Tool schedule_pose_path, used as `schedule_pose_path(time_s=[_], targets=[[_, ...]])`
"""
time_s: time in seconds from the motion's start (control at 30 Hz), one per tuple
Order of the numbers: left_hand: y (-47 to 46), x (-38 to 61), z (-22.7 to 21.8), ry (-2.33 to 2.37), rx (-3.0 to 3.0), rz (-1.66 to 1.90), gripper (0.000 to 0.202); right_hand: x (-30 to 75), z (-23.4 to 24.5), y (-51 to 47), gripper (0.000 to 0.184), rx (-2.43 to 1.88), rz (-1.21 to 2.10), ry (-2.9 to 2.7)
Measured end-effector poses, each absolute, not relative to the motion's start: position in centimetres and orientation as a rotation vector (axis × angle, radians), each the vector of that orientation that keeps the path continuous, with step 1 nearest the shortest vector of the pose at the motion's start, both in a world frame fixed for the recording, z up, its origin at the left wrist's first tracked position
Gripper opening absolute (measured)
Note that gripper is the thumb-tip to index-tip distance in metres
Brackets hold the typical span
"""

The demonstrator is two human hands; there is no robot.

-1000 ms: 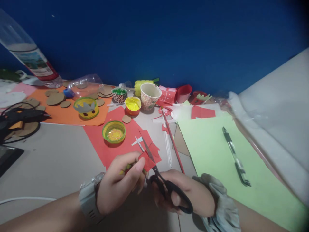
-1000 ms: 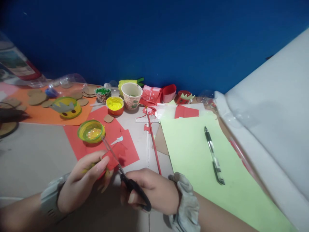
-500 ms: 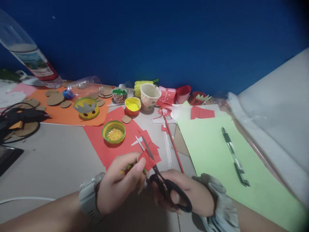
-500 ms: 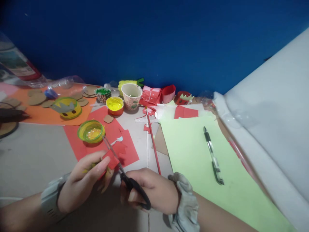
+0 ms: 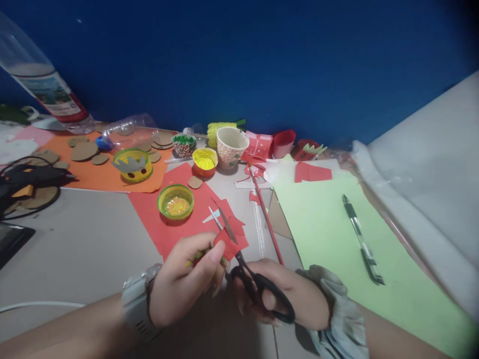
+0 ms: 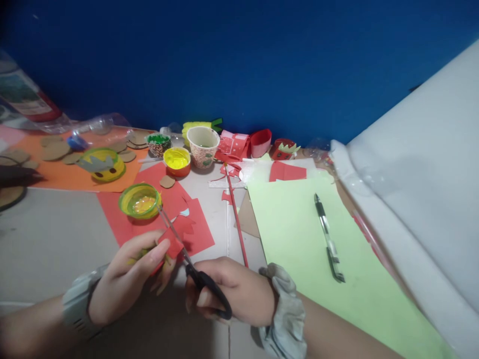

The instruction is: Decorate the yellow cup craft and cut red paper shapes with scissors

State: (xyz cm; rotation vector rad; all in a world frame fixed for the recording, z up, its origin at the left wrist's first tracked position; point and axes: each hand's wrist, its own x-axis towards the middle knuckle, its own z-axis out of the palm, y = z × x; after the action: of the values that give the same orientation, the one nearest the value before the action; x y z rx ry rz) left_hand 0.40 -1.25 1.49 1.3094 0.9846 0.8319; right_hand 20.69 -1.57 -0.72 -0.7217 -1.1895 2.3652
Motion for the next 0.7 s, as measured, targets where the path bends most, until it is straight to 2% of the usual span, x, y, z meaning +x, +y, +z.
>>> schedule_pose_path(time_s=[0.37, 0.7], targets=[[-1.11, 0.55, 1.49, 0.983, 1.285, 0.813, 0.043, 20.41, 0.19, -1.39, 0.057, -0.766, 2.338, -1.263], [-1.12, 0.47, 1.69, 0.966, 1.311, 0.814, 0.043, 20.5, -0.04, -1.4, 0.054, -0.748, 2.319, -1.266]])
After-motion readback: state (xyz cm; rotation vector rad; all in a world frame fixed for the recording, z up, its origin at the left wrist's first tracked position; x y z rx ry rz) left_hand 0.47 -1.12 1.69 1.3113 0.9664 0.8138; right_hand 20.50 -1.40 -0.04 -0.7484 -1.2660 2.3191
